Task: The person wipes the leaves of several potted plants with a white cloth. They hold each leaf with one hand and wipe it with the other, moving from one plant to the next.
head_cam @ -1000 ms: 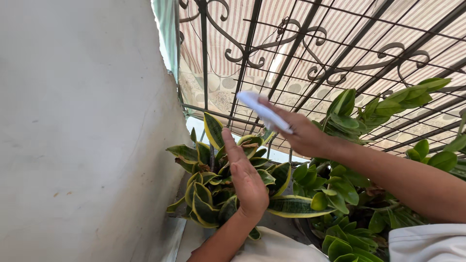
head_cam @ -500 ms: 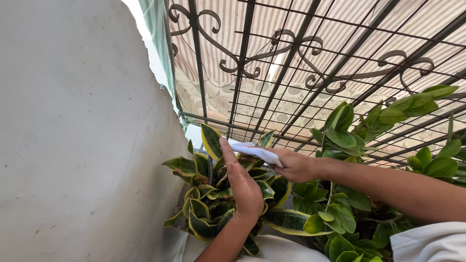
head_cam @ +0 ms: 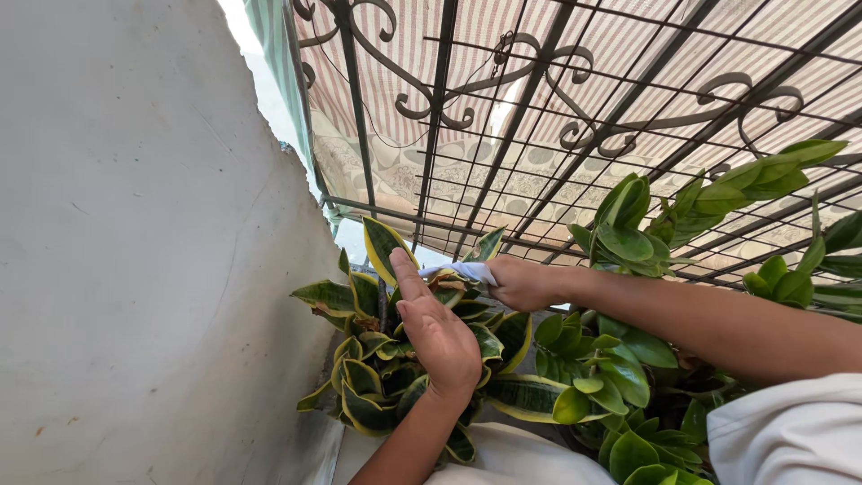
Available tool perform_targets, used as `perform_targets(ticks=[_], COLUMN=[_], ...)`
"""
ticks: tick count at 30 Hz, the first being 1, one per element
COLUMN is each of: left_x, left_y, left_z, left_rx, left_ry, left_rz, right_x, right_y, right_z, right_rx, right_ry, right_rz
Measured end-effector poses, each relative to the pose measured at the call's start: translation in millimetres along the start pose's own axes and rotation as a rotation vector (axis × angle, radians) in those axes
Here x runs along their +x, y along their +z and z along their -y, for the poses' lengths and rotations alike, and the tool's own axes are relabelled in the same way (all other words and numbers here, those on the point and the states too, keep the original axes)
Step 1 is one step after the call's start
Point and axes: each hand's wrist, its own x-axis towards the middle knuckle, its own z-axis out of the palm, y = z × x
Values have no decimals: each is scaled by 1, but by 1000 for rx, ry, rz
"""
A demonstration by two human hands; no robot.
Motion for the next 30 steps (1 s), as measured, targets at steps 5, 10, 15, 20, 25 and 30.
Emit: perform_targets(ticks=[5,10,15,20,25,30], left_x=[-2,-4,-3,-2,-2,-4], left_y=[-3,-2,-1,-1,1,-1], left_z=[-2,-3,-2,-1,-1,-1], left_rx=[13,59,83,52,75,75], left_ry=[-10,9,18,11,29,35], left_rz=[-4,18,19,12,16,14], right_x=[8,0,-20,-43,-39,-22], right_y=[6,2,-8,-23,-26,-11], right_z=[-4,-8,17,53,56,26], right_rx=[81,145,285,233,119,81], right_ry=[-62,-10,59,-118,-122,-52], right_rz=[-14,-16,-54,-100,-102,-70])
